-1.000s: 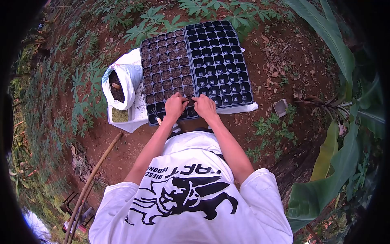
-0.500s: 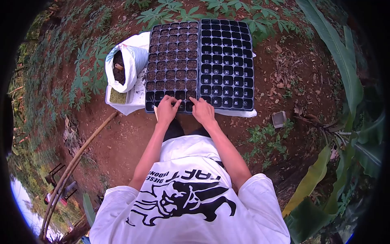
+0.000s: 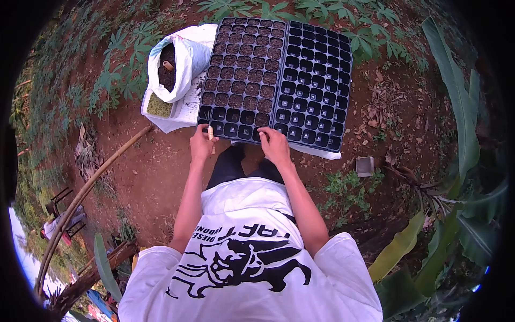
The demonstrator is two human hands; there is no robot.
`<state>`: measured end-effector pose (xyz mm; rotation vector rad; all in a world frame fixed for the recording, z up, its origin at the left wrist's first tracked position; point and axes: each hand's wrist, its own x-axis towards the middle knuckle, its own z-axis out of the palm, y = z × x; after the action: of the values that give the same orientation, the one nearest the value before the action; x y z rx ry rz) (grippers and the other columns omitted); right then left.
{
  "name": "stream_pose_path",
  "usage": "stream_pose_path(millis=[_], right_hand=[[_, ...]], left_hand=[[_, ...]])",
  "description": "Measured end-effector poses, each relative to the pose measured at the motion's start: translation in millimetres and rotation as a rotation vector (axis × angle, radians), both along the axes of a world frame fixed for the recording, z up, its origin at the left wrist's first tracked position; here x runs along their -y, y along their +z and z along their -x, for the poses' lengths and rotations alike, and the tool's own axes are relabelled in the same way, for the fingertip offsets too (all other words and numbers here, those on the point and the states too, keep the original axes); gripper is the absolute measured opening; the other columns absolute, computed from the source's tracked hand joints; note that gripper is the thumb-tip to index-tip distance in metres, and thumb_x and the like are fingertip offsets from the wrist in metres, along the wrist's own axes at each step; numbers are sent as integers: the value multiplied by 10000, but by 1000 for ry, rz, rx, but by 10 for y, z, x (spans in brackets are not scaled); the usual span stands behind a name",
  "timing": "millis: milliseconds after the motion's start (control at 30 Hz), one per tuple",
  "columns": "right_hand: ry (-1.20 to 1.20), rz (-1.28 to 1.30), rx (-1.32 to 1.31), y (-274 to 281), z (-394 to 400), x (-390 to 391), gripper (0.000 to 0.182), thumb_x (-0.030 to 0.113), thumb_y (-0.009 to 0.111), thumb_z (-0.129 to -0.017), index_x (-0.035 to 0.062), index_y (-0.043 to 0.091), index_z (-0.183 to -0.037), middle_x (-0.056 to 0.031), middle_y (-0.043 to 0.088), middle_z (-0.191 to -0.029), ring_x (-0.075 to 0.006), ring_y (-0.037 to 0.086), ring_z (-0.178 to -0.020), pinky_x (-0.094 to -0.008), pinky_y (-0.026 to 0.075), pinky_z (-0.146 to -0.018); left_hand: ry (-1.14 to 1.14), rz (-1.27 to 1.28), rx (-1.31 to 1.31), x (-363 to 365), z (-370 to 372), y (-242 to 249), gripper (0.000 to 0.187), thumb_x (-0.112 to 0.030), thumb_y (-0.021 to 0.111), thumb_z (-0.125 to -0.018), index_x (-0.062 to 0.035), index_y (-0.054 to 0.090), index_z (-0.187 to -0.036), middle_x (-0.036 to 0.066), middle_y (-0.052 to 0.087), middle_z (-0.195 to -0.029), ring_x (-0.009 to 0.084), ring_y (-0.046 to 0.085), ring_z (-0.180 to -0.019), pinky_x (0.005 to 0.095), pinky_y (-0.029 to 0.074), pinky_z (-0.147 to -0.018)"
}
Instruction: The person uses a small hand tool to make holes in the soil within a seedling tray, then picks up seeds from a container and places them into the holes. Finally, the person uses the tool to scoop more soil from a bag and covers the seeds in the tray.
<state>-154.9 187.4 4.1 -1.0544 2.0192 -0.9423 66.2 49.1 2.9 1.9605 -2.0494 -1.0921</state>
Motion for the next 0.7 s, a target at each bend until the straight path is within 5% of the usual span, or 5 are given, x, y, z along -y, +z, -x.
stream_pose_path(millis=[33,67,167,400,700], right_hand=[[-27,18,40,20,-7,22,225,197,591,-953,89,723,-1100,-171,712,-903,-340,690,-829,-419,530,-747],[-30,32,10,42,-5,29,234,218,617,-963,89,730,-1123,-140,698,-818,-198,674,-752,-359,510,-684],[-67,-97,157,357,-4,137,270,243,632,-971,63,718,-1152,-83,698,-822,-144,658,-772,-317,501,-662],[-278,98,339,489,-134,517,769,394,772,-872,5,444,-1449,-181,599,-1286,-204,663,-981,-341,533,-863],[-558,97,87,873,-214,599,492,225,823,-839,-17,662,-1235,-197,724,-1091,-201,718,-1001,-295,604,-783]], left_hand=[[17,-36,-49,47,25,129,584,-107,839,-762,-87,583,-1286,131,754,-939,265,736,-851,396,568,-794],[29,-75,-94,80,45,261,587,-106,842,-762,-83,587,-1291,128,756,-950,247,737,-852,387,566,-802],[-39,-224,-315,193,161,515,542,-54,823,-771,-55,594,-1263,139,751,-1020,184,732,-882,322,563,-789],[-514,-541,-580,605,495,405,478,29,740,-845,-25,577,-1291,107,708,-1123,152,685,-987,290,543,-879],[-830,-726,-700,965,854,284,396,23,717,-870,-34,604,-1245,102,704,-1123,161,670,-1058,307,522,-964]])
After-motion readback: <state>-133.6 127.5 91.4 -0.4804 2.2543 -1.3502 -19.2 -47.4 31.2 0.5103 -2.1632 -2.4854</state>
